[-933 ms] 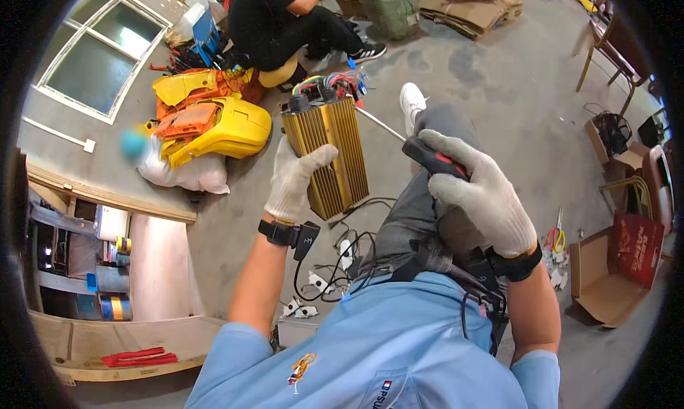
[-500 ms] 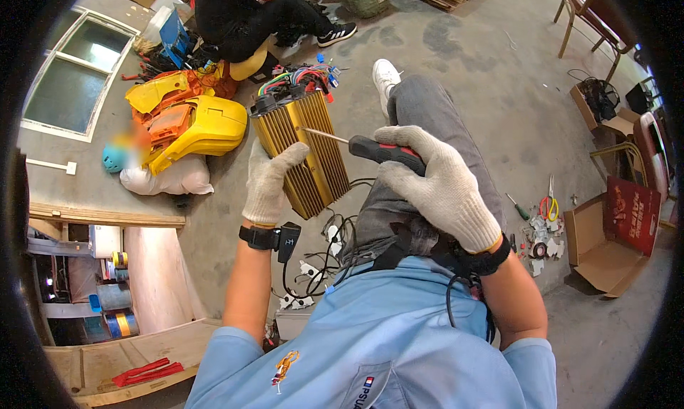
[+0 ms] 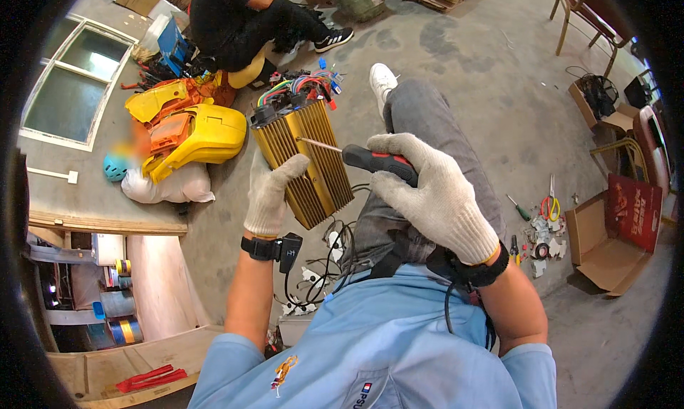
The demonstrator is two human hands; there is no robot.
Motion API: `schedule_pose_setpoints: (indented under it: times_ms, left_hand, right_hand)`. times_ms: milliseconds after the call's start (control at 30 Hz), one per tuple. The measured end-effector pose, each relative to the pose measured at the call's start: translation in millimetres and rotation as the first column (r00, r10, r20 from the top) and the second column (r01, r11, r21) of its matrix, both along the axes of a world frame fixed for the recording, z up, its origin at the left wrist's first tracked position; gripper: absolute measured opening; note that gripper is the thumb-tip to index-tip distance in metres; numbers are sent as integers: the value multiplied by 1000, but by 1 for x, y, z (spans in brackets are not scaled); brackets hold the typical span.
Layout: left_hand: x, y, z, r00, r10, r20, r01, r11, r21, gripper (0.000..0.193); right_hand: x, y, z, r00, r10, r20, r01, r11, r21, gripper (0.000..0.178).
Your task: Repairing or inspecting an electronic component using a screwdriver.
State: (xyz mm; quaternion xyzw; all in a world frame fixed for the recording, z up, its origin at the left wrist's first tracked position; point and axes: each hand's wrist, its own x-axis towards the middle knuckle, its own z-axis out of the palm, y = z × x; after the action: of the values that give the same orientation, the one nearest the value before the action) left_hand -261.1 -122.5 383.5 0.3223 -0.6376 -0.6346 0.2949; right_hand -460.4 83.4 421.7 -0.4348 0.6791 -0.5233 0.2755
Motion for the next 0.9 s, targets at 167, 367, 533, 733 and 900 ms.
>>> schedule_pose_setpoints:
  times_ms: [167, 367, 533, 733, 900]
  left_hand:
    - [-1, 3, 1, 998, 40, 53, -40, 999, -8, 54]
    - [-4, 5, 5, 997, 73, 31, -73, 997, 15, 51]
    - [-2, 9, 5, 997, 61, -51, -64, 997, -45, 51]
    - [-1, 9, 4, 987, 143, 77, -128, 976, -174, 64]
    - [-2, 12, 7, 991, 124, 50, -113, 977, -179, 63]
  right_hand:
    - [1, 2, -2, 1000, 9, 30, -9, 1000, 1, 41]
    - [2, -1, -10, 1000, -16, 0, 16, 998, -55, 39]
    - [-5, 6, 9, 877, 19, 481, -108, 982, 157, 41]
    - [-8, 0, 10, 804, 95, 586, -202, 972, 120, 46]
    - [-4, 8, 7, 861, 176, -477, -168, 984, 60, 44]
